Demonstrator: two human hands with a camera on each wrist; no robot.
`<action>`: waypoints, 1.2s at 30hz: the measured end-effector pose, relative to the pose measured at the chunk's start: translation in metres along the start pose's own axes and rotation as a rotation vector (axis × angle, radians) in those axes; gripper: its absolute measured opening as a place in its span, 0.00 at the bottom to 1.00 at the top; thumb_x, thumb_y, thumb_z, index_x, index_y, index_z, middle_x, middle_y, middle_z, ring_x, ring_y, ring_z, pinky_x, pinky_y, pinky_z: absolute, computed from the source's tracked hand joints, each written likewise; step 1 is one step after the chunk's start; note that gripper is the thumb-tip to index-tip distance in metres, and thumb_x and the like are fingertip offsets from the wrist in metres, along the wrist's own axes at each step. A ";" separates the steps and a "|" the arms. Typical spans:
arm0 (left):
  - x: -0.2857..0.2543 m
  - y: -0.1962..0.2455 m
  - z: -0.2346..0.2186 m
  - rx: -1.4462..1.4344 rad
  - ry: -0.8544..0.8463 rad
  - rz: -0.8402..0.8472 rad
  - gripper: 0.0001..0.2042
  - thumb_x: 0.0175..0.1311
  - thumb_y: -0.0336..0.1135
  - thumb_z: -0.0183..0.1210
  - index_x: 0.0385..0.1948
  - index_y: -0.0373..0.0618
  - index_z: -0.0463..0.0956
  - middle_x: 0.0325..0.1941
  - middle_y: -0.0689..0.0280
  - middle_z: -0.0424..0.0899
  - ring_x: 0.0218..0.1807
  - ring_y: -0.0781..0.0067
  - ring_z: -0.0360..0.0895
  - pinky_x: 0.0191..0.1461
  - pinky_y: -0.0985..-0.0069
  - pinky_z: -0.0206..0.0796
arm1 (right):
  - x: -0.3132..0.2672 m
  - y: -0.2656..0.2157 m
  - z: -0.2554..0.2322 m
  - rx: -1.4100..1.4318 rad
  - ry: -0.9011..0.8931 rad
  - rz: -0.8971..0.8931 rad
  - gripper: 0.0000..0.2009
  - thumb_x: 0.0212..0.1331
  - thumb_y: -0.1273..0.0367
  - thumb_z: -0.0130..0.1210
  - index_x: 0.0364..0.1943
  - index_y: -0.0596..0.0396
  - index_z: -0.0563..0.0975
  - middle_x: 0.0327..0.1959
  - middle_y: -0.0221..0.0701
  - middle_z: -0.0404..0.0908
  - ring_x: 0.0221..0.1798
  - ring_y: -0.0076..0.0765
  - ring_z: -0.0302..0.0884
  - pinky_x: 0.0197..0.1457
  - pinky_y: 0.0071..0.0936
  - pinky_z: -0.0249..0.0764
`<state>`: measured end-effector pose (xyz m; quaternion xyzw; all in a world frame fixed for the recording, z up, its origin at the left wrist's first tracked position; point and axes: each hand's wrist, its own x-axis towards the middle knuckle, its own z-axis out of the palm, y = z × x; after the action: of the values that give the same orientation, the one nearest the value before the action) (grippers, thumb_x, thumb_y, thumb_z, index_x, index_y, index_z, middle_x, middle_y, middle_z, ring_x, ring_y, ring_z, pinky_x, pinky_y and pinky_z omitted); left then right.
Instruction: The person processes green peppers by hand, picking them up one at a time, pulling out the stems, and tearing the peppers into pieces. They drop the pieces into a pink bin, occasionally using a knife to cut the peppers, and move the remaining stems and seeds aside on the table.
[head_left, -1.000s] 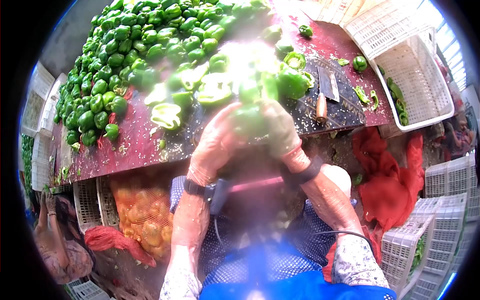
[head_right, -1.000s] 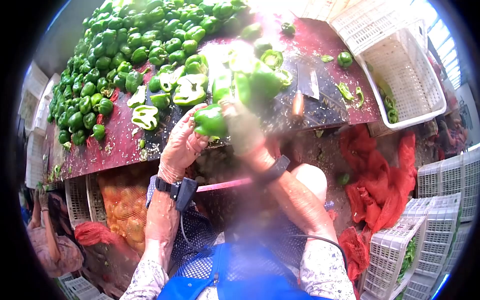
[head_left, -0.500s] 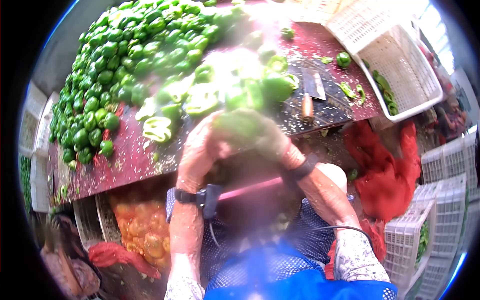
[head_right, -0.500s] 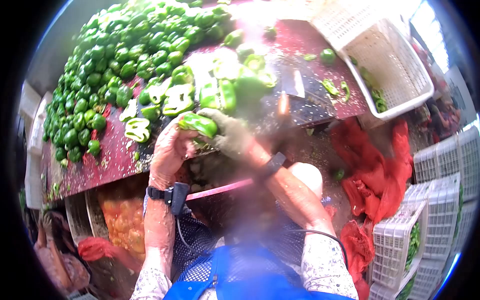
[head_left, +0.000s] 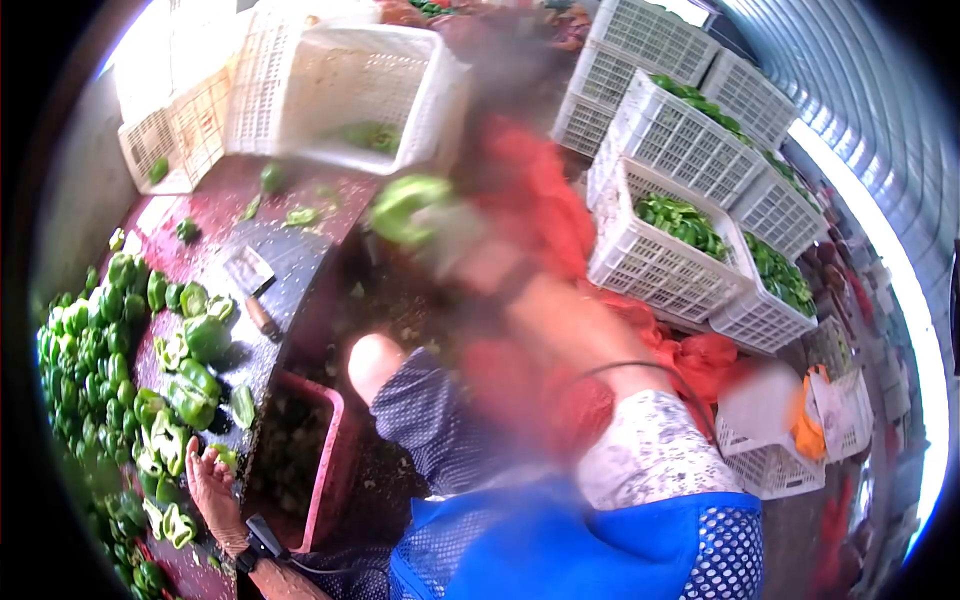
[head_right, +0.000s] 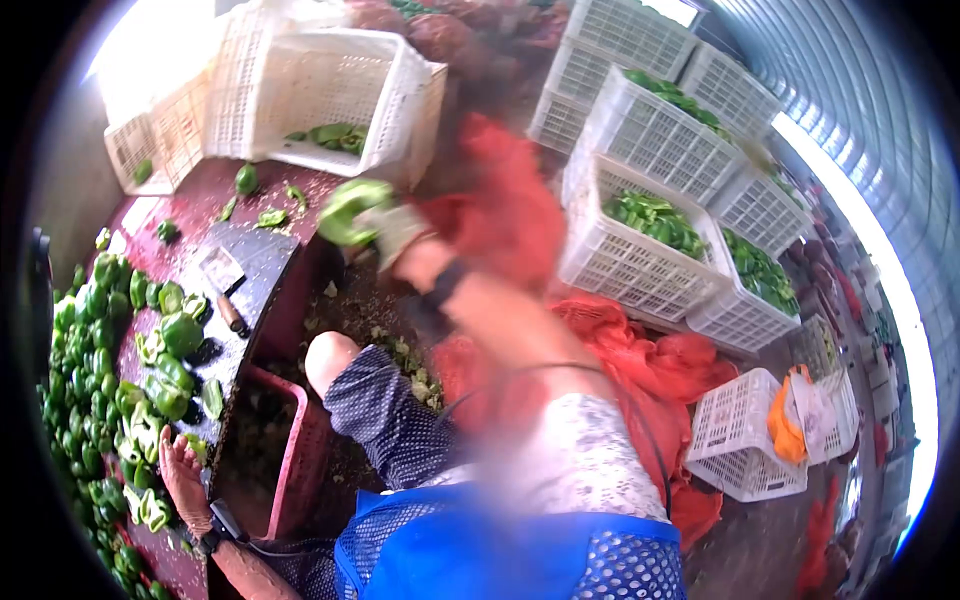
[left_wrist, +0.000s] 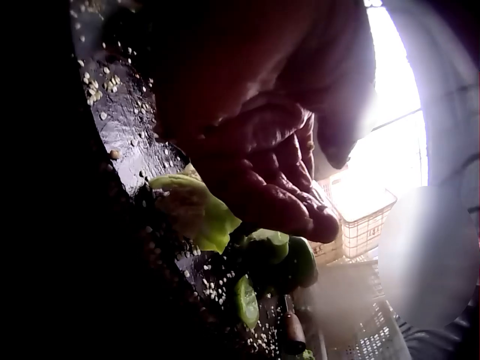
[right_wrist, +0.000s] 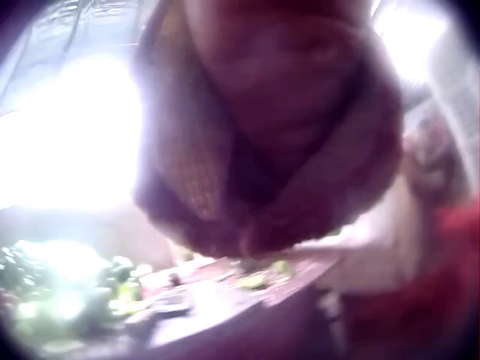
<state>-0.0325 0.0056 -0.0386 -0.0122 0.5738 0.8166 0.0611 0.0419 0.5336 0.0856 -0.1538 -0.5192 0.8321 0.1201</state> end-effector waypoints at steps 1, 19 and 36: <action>0.000 -0.001 0.002 0.005 -0.021 -0.011 0.23 0.72 0.43 0.49 0.65 0.47 0.62 0.40 0.70 0.79 0.29 0.87 0.67 0.28 0.91 0.57 | 0.030 -0.014 -0.076 0.215 -0.011 0.061 0.13 0.57 0.71 0.52 0.47 0.56 0.74 0.33 0.34 0.79 0.24 0.30 0.76 0.24 0.25 0.73; -0.019 0.021 0.000 -0.034 0.057 0.035 0.16 0.72 0.39 0.50 0.57 0.45 0.70 0.38 0.64 0.83 0.31 0.79 0.81 0.29 0.86 0.71 | 0.076 -0.009 0.222 -0.688 -0.673 -0.355 0.11 0.64 0.68 0.54 0.49 0.53 0.75 0.36 0.29 0.81 0.30 0.19 0.77 0.30 0.16 0.73; -0.006 0.003 -0.002 1.194 0.043 0.532 0.12 0.63 0.33 0.56 0.46 0.42 0.77 0.40 0.53 0.83 0.39 0.52 0.81 0.43 0.65 0.73 | 0.095 0.189 0.327 -1.693 -0.508 -0.599 0.23 0.53 0.61 0.59 0.55 0.46 0.71 0.49 0.43 0.78 0.53 0.48 0.76 0.56 0.41 0.72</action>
<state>-0.0266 0.0016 -0.0358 0.1500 0.9132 0.3444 -0.1581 -0.1777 0.2159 0.0382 0.1368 -0.9815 0.1195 0.0604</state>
